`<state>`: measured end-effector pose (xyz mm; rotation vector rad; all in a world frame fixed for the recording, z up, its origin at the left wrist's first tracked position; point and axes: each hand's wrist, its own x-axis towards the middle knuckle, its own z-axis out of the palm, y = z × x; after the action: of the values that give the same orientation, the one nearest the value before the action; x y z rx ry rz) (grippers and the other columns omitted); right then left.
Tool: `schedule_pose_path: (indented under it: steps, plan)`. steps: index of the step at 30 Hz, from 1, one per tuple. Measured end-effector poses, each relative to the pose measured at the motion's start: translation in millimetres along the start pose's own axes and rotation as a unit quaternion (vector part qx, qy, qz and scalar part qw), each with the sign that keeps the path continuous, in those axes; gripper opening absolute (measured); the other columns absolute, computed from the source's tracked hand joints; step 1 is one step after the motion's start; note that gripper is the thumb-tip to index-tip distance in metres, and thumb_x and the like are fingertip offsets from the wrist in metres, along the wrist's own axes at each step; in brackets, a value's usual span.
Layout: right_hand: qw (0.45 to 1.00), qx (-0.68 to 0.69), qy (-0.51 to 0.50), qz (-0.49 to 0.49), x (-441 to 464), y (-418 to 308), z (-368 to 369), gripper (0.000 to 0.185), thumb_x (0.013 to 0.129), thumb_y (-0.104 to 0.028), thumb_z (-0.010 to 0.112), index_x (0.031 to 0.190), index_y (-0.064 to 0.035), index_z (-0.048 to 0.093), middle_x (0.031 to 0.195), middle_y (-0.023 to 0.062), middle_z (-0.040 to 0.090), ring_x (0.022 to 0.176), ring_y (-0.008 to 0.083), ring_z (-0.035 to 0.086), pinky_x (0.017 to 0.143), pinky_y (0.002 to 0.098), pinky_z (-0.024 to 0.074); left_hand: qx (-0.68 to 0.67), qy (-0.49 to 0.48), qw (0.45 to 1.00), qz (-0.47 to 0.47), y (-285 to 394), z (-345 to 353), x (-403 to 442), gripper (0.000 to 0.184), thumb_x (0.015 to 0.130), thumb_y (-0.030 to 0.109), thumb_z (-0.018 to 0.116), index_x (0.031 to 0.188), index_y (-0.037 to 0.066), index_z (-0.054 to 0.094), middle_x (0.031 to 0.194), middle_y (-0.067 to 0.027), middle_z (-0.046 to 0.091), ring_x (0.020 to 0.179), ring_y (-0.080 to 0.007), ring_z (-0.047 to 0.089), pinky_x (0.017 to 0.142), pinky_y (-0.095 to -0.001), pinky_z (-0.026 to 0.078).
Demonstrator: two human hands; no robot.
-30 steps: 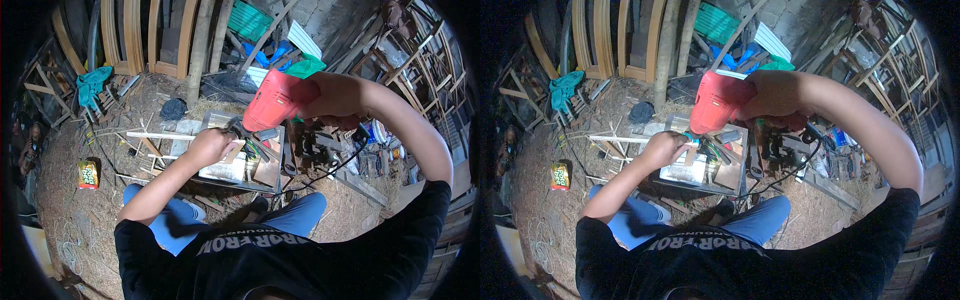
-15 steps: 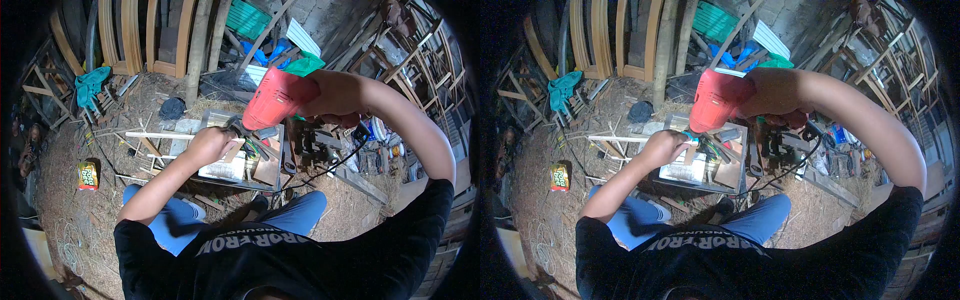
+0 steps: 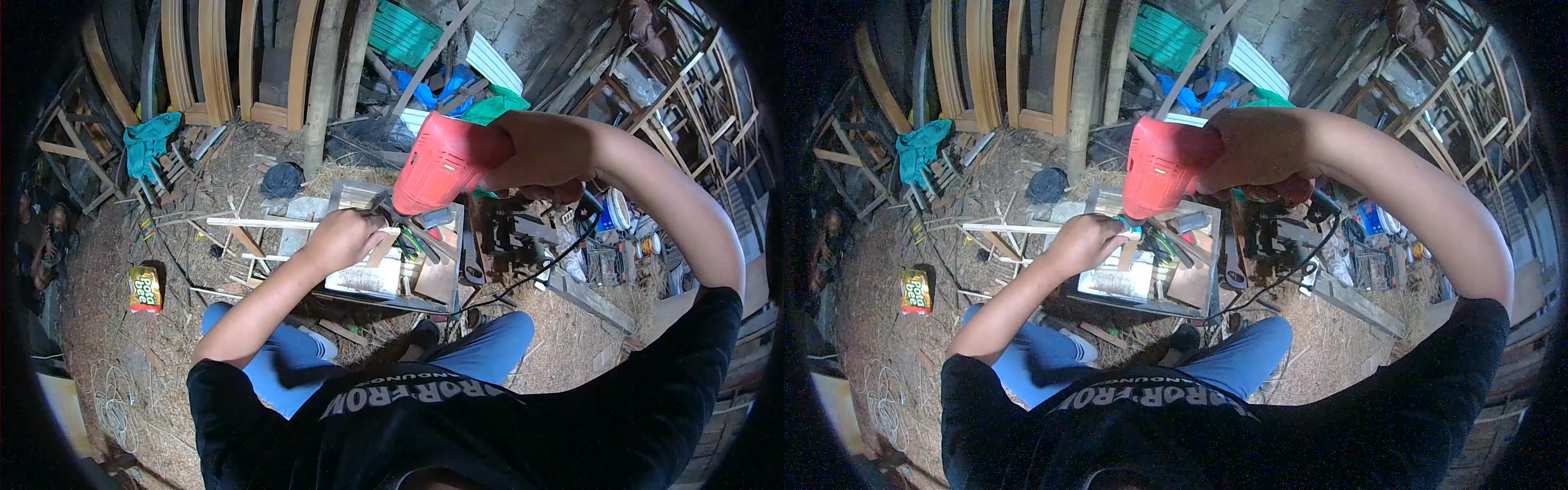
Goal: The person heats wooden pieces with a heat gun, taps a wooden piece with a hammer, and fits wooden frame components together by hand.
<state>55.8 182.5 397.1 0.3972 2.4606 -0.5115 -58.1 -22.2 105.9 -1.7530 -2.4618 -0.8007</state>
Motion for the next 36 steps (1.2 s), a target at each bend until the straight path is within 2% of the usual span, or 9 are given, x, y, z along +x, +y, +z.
schedule_pose_path:
  steps: [4, 7, 13, 16, 19, 22, 28, 31, 36]
  plan:
    - [0.999, 0.012, 0.011, -0.049, 3.2, 4.8, 3.7, 0.029, 0.086, -0.029, 0.071, 0.079, -0.0012, 0.066, 0.053, 0.0038, 0.054, 0.038, 0.0153, 0.051, 0.03, 0.0351, 0.0371, 0.005, 0.006, 1.0, 0.007, -3.1, 4.7, -0.5, 0.026, 0.094, 0.027, 0.067, 0.104, 0.004, 0.076, 0.093, -0.0188, 0.075, 0.084, -0.0392, 0.071, 0.077, -0.0495, 0.057]
    - [1.0, 0.019, -0.006, 0.002, -1.3, -4.6, 3.3, 0.021, 0.09, -0.021, 0.07, 0.089, -0.0014, 0.062, 0.052, 0.0027, 0.05, 0.036, 0.0105, 0.045, 0.032, 0.0307, 0.0344, 0.018, -0.002, 1.0, 0.007, -4.2, 7.0, -0.9, 0.027, 0.095, 0.027, 0.067, 0.104, 0.004, 0.075, 0.094, -0.0188, 0.075, 0.085, -0.0393, 0.071, 0.077, -0.0492, 0.057]
    - [0.996, 0.061, -0.06, 0.029, 3.8, -2.8, -1.6, 0.023, 0.091, -0.021, 0.07, 0.093, 0.0024, 0.069, 0.052, 0.0033, 0.049, 0.035, 0.0096, 0.04, 0.033, 0.0282, 0.0304, 0.001, -0.003, 1.0, 0.005, -3.6, 5.6, -1.5, 0.025, 0.094, 0.025, 0.067, 0.103, 0.003, 0.075, 0.092, -0.0195, 0.074, 0.084, -0.0402, 0.071, 0.076, -0.0501, 0.056]
    - [0.995, 0.082, -0.052, 0.021, 5.6, -0.2, -1.9, 0.023, 0.084, -0.024, 0.074, 0.078, -0.0024, 0.074, 0.06, 0.0051, 0.063, 0.041, 0.0127, 0.051, 0.035, 0.0311, 0.0367, -0.004, -0.006, 1.0, 0.0, -1.6, 4.6, -1.9, 0.024, 0.094, 0.024, 0.068, 0.103, 0.003, 0.074, 0.09, -0.0201, 0.073, 0.083, -0.0407, 0.07, 0.076, -0.0506, 0.056]
    - [0.991, 0.063, -0.077, 0.091, 11.9, 2.3, -8.7, 0.018, 0.084, -0.019, 0.074, 0.08, -0.0015, 0.072, 0.068, 0.0057, 0.068, 0.047, 0.0117, 0.055, 0.036, 0.0307, 0.0383, -0.007, 0.004, 1.0, 0.001, -0.8, 4.6, -2.7, 0.024, 0.094, 0.024, 0.068, 0.103, 0.003, 0.074, 0.089, -0.0208, 0.073, 0.083, -0.041, 0.07, 0.076, -0.0506, 0.056]
    - [0.993, 0.068, -0.059, 0.072, 12.2, 1.2, -2.4, 0.025, 0.088, -0.022, 0.074, 0.094, 0.0027, 0.073, 0.059, 0.0055, 0.056, 0.045, 0.0134, 0.051, 0.04, 0.0335, 0.0468, -0.01, 0.011, 1.0, 0.013, -2.3, 6.0, -3.1, 0.025, 0.093, 0.025, 0.069, 0.103, 0.002, 0.074, 0.088, -0.0215, 0.072, 0.082, -0.0413, 0.07, 0.075, -0.0507, 0.056]
    - [0.983, 0.048, -0.117, 0.132, 19.8, -1.9, -12.6, 0.021, 0.087, -0.017, 0.074, 0.098, 0.0008, 0.073, 0.081, 0.0099, 0.071, 0.056, 0.0155, 0.061, 0.044, 0.0363, 0.053, -0.004, -0.003, 1.0, 0.006, 5.4, -2.7, -4.2, 0.024, 0.093, 0.025, 0.068, 0.102, 0.003, 0.073, 0.084, -0.0214, 0.072, 0.079, -0.0419, 0.07, 0.072, -0.0516, 0.056]
    - [0.987, 0.071, -0.121, 0.073, 23.6, 2.2, -9.5, 0.021, 0.087, -0.015, 0.072, 0.101, 0.0014, 0.071, 0.092, 0.0128, 0.075, 0.061, 0.0169, 0.064, 0.045, 0.0364, 0.054, -0.011, 0.013, 1.0, -0.001, 2.2, 3.4, -4.0, 0.022, 0.093, 0.025, 0.068, 0.101, 0.005, 0.073, 0.083, -0.0217, 0.071, 0.079, -0.0424, 0.069, 0.071, -0.0524, 0.055]
    - [0.98, 0.103, -0.127, 0.11, 25.2, 0.8, -8.2, 0.023, 0.087, -0.012, 0.07, 0.105, 0.0022, 0.068, 0.096, 0.0157, 0.076, 0.065, 0.0174, 0.067, 0.046, 0.0367, 0.0544, -0.006, 0.014, 1.0, 0.007, 0.1, 3.0, -3.9, 0.023, 0.093, 0.026, 0.068, 0.102, 0.006, 0.072, 0.083, -0.0217, 0.071, 0.079, -0.0424, 0.069, 0.072, -0.0532, 0.055]
